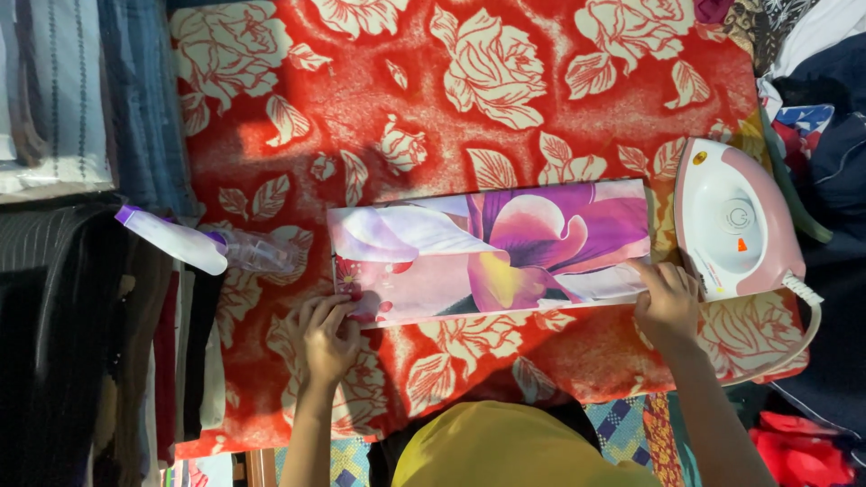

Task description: The person irons a floral-patterned piece of fabric on a red floral tablecloth using a white electric iron. After ironing, the person folds the fabric into a neat rectangular shape.

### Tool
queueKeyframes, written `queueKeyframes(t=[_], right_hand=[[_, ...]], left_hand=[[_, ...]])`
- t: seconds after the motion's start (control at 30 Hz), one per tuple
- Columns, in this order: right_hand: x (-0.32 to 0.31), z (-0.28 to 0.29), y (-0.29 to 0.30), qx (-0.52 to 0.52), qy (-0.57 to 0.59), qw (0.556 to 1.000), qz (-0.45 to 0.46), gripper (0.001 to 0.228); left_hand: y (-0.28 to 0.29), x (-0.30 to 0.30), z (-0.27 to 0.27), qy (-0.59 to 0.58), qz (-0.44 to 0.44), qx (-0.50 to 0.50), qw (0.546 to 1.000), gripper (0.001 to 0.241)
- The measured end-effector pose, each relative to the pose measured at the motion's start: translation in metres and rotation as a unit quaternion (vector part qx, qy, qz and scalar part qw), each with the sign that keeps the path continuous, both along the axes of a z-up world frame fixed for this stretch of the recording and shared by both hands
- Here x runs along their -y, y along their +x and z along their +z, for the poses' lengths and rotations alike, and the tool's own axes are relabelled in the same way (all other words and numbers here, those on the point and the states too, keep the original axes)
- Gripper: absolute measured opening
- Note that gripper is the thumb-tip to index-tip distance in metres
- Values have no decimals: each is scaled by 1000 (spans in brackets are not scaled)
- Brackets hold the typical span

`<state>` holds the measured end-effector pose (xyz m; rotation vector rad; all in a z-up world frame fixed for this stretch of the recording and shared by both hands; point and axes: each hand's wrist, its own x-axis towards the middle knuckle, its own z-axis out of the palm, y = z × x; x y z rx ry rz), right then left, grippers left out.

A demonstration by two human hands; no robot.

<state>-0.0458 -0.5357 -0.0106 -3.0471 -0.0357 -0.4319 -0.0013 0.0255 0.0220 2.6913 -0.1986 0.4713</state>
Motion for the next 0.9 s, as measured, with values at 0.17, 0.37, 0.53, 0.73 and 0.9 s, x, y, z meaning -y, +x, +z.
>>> queueKeyframes(t=[0.17,0.37,0.53,0.73,0.9], right_hand=[[7,-22,0,43,53,997,-29,56],[-153,66,113,146,188,969,66,40],[-246,44,157,38,142,978,151,57],[-234,5,149,-49,88,986,130,65],[-206,-14,147,-99,61,990,81,57]], left_hand=[[8,9,19,-66,-30,1,997,5],[68,143,7,-53,-99,-11,994,54],[101,204,-10,8,-113,-118,986,57],[97,201,-20,21,-82,-154,984,63],[98,187,-7,58,-18,-185,981,64]])
